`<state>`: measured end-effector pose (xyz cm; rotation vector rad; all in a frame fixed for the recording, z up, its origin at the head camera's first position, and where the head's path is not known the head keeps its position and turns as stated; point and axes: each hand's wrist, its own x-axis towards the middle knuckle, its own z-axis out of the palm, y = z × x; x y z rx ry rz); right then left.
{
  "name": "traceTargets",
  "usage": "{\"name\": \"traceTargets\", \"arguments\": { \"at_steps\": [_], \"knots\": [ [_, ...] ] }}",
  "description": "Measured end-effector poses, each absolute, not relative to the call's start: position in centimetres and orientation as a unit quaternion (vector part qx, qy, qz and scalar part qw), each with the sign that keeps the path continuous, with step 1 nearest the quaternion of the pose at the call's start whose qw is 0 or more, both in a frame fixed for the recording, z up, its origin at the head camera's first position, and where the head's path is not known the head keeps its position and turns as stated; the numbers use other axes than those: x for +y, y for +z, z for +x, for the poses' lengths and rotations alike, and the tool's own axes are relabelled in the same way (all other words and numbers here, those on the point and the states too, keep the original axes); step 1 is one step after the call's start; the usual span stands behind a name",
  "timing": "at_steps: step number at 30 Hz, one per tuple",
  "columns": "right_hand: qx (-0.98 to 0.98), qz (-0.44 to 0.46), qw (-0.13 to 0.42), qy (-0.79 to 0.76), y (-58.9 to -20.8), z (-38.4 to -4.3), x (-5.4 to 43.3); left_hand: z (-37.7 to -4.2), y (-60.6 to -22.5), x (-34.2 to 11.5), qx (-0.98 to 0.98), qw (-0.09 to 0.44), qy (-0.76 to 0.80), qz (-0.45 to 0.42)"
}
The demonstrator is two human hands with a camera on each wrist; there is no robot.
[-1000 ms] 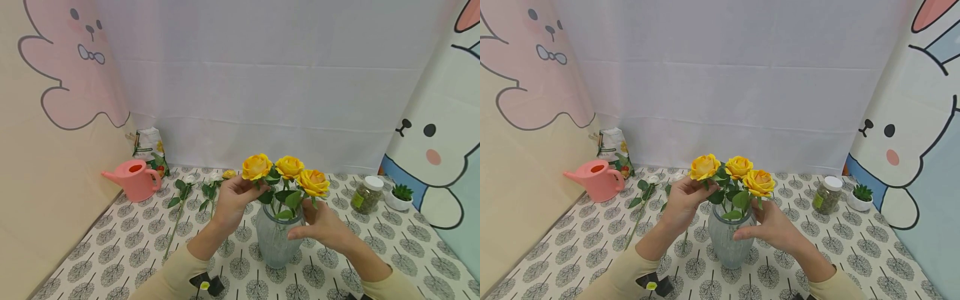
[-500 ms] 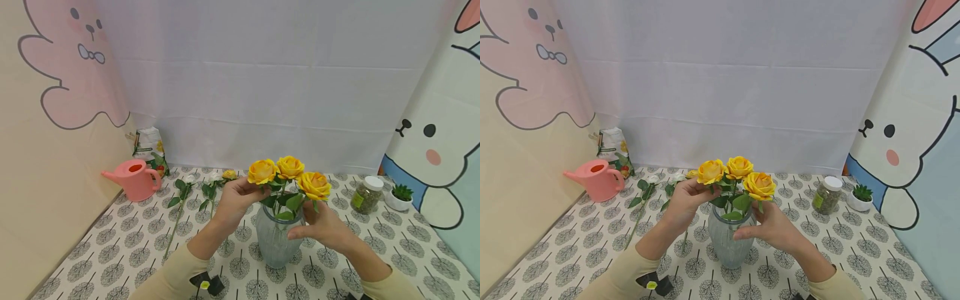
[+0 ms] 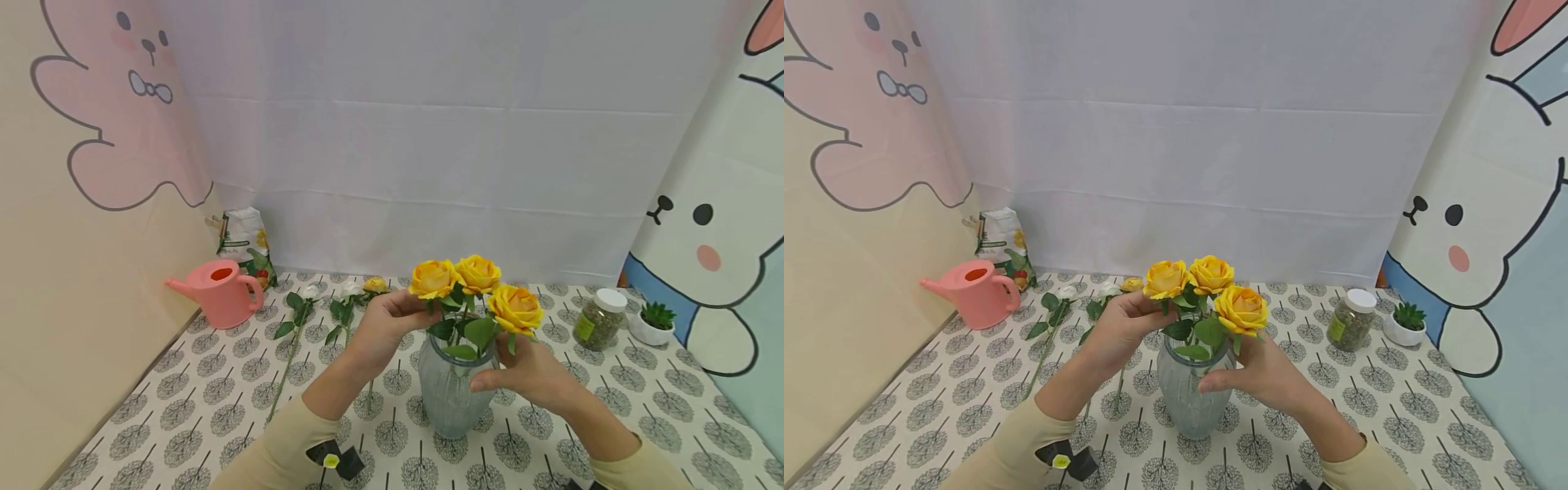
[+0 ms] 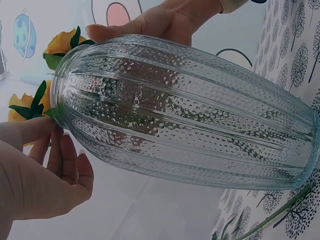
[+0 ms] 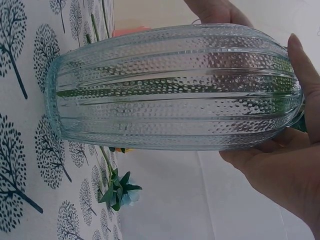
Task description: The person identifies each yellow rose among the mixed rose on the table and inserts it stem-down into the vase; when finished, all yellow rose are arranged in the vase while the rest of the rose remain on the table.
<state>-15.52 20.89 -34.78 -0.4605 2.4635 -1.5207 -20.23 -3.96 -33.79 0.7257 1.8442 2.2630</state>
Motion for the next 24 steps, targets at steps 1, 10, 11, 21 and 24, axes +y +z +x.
{"name": "traceTargets", "arguments": {
  "at_steps": [1, 10, 11, 21, 24],
  "knots": [
    [0.841, -0.151, 0.105, -0.508, -34.8, -15.5, 20.9, -20.2, -33.8, -4.0, 0.610, 0.068, 0.752, 0.238],
    [0.834, -0.175, 0.073, -0.518, -35.0, -15.5, 20.8, -20.9, -33.6, -4.7, 0.633, 0.041, 0.750, 0.186],
    [0.836, -0.174, 0.073, -0.516, -35.0, -15.5, 20.8, -21.1, -33.6, -4.8, 0.634, 0.037, 0.751, 0.181],
    [0.851, -0.153, 0.089, -0.494, -35.0, -15.6, 20.9, -25.2, -34.5, -8.1, 0.711, -0.157, 0.676, 0.116],
    [0.847, -0.158, 0.086, -0.500, -35.0, -15.6, 20.9, -26.7, -35.6, -9.3, 0.743, -0.204, 0.632, 0.079]
  ]
}}
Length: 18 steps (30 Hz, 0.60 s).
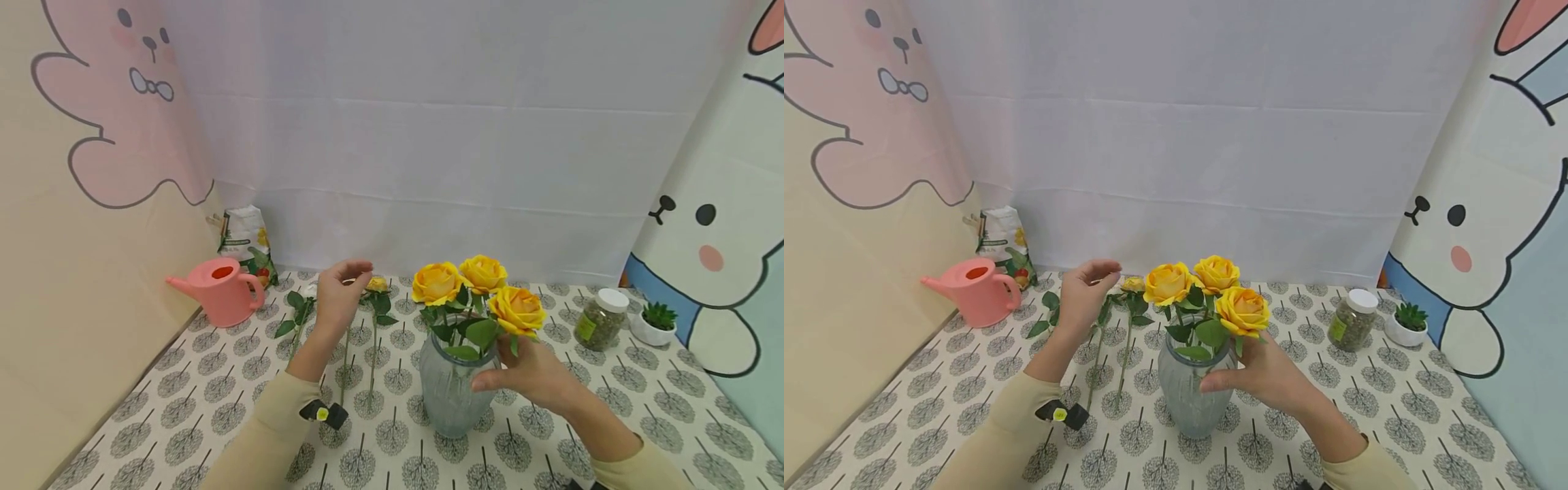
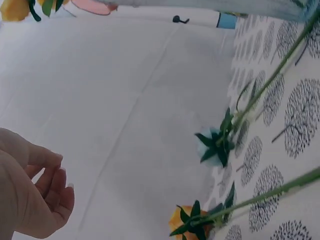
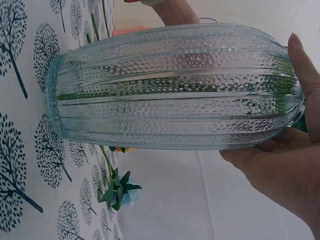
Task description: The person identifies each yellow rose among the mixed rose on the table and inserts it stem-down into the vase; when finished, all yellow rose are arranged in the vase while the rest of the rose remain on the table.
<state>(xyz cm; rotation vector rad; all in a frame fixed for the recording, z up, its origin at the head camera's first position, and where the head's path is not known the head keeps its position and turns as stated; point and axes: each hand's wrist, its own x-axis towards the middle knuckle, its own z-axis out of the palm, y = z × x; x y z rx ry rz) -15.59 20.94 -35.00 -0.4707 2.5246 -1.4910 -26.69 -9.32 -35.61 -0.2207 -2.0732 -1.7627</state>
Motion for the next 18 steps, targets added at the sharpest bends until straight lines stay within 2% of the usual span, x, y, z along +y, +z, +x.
{"name": "traceTargets", "arguments": {
  "at_steps": [5, 11, 18],
  "knots": [
    [0.832, -0.173, 0.076, -0.521, -35.0, -15.5, 20.9, -28.5, -37.5, -10.4, -0.780, 0.205, -0.589, -0.042],
    [0.838, -0.158, 0.086, -0.515, -34.9, -15.5, 20.9, -29.9, -40.2, -10.6, -0.853, 0.167, -0.495, -0.006],
    [0.854, -0.146, 0.092, -0.490, -35.0, -15.5, 20.9, -30.1, -42.4, -10.5, -0.896, 0.115, -0.428, -0.035]
  ]
}}
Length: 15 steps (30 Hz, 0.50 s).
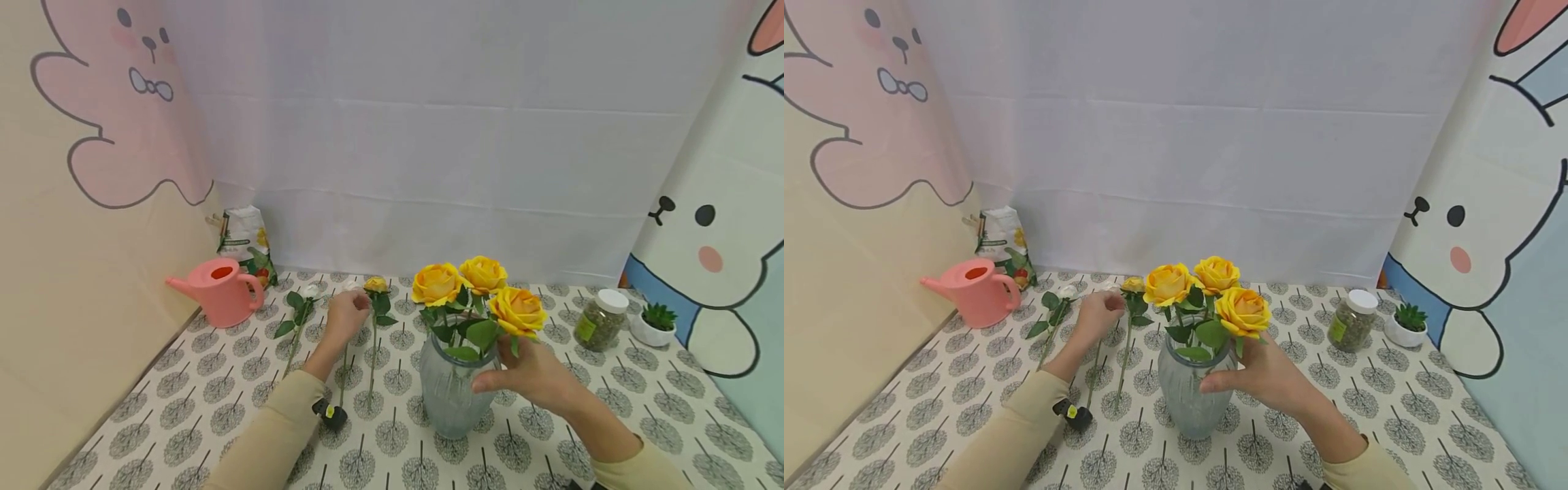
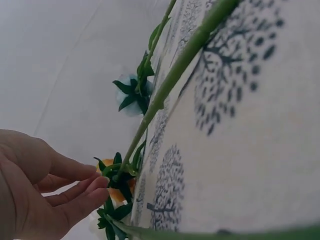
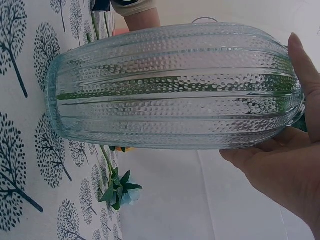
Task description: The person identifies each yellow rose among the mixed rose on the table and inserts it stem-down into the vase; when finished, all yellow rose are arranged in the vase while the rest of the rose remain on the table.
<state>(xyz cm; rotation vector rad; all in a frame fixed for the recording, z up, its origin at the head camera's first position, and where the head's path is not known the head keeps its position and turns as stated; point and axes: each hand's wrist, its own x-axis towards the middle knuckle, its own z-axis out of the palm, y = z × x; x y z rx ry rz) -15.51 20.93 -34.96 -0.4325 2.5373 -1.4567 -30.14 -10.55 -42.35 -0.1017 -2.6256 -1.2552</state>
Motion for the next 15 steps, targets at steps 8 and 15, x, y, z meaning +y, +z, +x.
{"name": "traceTargets", "arguments": {
  "at_steps": [8, 15],
  "knots": [
    [0.859, -0.142, 0.093, -0.482, -34.92, -15.59, 20.74, -29.96, -42.78, -10.15, -0.916, 0.041, -0.396, -0.039],
    [0.857, -0.147, 0.091, -0.486, -34.93, -15.56, 20.89, -29.96, -43.07, -9.93, -0.927, 0.025, -0.369, -0.057]
  ]
}}
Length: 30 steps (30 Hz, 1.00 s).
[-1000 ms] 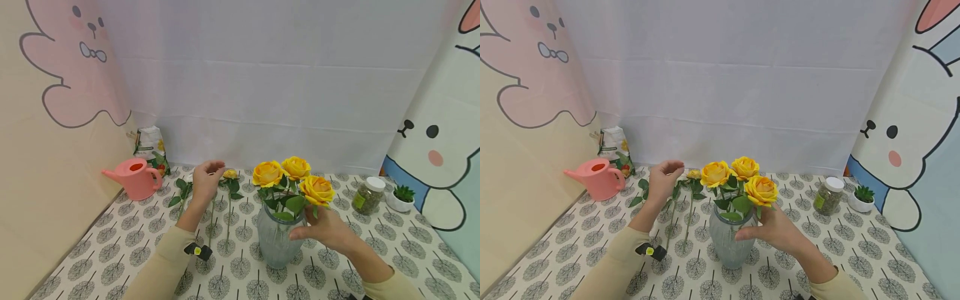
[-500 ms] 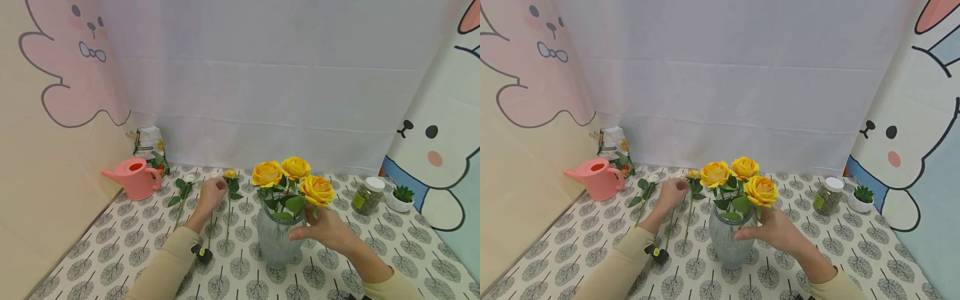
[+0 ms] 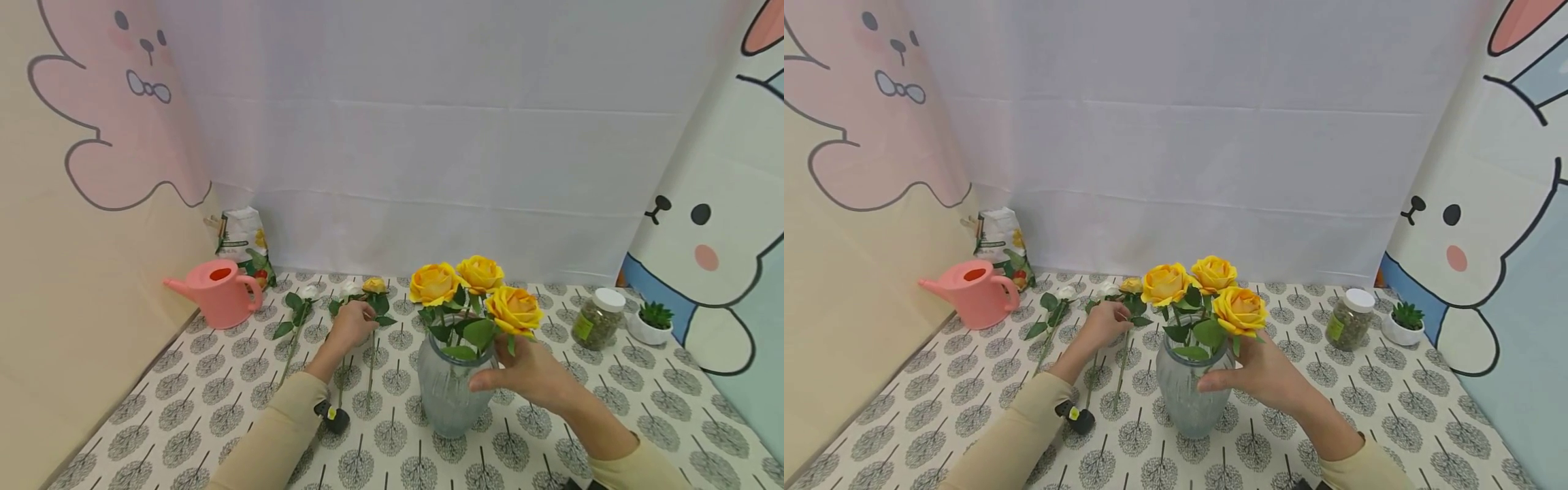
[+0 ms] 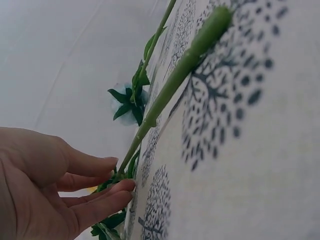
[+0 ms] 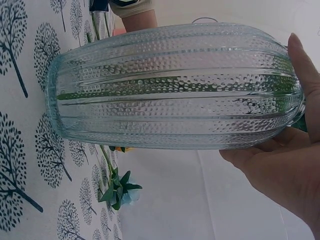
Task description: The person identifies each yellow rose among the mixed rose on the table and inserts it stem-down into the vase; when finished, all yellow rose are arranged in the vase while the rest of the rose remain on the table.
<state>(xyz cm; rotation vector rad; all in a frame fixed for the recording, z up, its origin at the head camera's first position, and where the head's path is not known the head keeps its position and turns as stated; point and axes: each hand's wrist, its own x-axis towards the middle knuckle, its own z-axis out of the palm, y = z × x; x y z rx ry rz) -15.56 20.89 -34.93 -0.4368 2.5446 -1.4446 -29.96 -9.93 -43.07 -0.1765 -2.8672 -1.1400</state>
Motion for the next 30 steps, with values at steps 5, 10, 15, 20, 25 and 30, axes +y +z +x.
{"name": "traceTargets", "arguments": {
  "at_steps": [5, 10, 15, 20, 25, 30],
  "knots": [
    [0.852, -0.152, 0.090, -0.493, -35.0, -15.6, 20.9, -30.1, -43.5, -10.0, -0.928, 0.038, -0.365, -0.062],
    [0.848, -0.159, 0.086, -0.499, -35.0, -15.6, 20.9, -30.3, -43.8, -10.1, -0.918, 0.041, -0.391, -0.051],
    [0.857, -0.152, 0.085, -0.486, -34.9, -15.5, 20.8, -30.4, -43.7, -10.1, -0.896, 0.016, -0.442, -0.024],
    [0.858, -0.161, 0.073, -0.483, -34.9, -15.5, 20.8, -30.2, -42.8, -9.9, -0.858, 0.001, -0.513, 0.003],
    [0.850, -0.173, 0.068, -0.493, -34.9, -15.6, 20.8, -30.0, -41.4, -9.9, -0.819, 0.004, -0.574, 0.005],
    [0.853, -0.171, 0.069, -0.489, -34.9, -15.6, 20.8, -29.8, -40.0, -10.2, -0.778, 0.013, -0.628, 0.000]
  ]
}}
